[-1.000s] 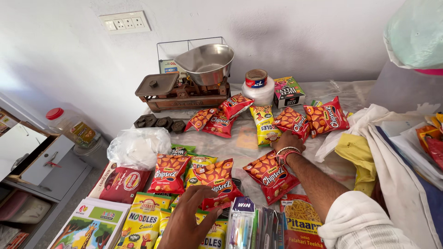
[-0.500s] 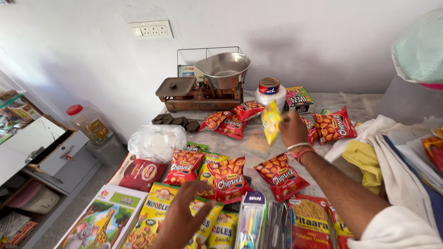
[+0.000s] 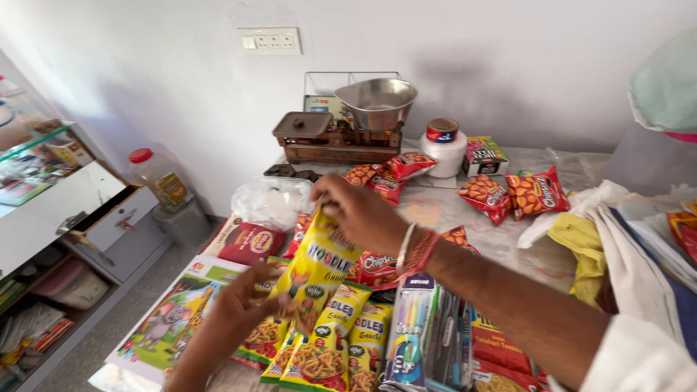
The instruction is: The person arranges multiple snack packets on a table, then opens a jar of candies and transfers some candies into a small container. The person handles chips, noodles, and candies throughout the clip.
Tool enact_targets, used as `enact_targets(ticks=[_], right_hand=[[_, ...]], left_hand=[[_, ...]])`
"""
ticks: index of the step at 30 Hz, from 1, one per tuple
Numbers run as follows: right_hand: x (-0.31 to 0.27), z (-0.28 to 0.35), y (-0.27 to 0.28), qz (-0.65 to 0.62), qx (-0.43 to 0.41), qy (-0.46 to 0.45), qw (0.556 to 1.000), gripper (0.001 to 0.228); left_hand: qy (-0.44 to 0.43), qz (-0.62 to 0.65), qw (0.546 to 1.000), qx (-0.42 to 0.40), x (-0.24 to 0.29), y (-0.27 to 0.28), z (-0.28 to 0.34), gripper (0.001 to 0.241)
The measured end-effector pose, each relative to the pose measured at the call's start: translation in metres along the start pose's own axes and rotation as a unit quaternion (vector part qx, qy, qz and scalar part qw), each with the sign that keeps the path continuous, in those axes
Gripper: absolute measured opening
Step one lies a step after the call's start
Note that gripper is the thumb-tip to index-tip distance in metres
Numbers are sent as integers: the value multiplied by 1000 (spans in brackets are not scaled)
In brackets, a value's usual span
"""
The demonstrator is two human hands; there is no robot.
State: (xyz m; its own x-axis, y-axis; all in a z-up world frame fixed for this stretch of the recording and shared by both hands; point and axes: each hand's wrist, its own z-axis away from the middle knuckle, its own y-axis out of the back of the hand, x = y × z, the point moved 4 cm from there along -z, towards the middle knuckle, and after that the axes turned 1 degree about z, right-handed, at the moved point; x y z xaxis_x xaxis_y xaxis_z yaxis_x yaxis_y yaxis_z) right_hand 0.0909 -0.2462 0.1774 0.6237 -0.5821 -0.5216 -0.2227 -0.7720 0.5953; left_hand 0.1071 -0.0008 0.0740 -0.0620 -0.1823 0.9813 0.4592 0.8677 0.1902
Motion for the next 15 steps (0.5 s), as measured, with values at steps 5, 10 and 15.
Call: enact_targets(ticks=[5, 10, 15], right_hand=[[15, -10, -72, -71, -21, -47, 996, 19], [57, -7, -134, -81, -26, -108, 990, 27], [96, 10, -174, 16, -103, -126, 987, 41]], left_hand=[[33, -66, 997, -12, -30, 7, 24, 84], [104, -42, 992, 49, -58, 32, 30, 80], [98, -164, 980, 48, -84, 41, 20, 74]])
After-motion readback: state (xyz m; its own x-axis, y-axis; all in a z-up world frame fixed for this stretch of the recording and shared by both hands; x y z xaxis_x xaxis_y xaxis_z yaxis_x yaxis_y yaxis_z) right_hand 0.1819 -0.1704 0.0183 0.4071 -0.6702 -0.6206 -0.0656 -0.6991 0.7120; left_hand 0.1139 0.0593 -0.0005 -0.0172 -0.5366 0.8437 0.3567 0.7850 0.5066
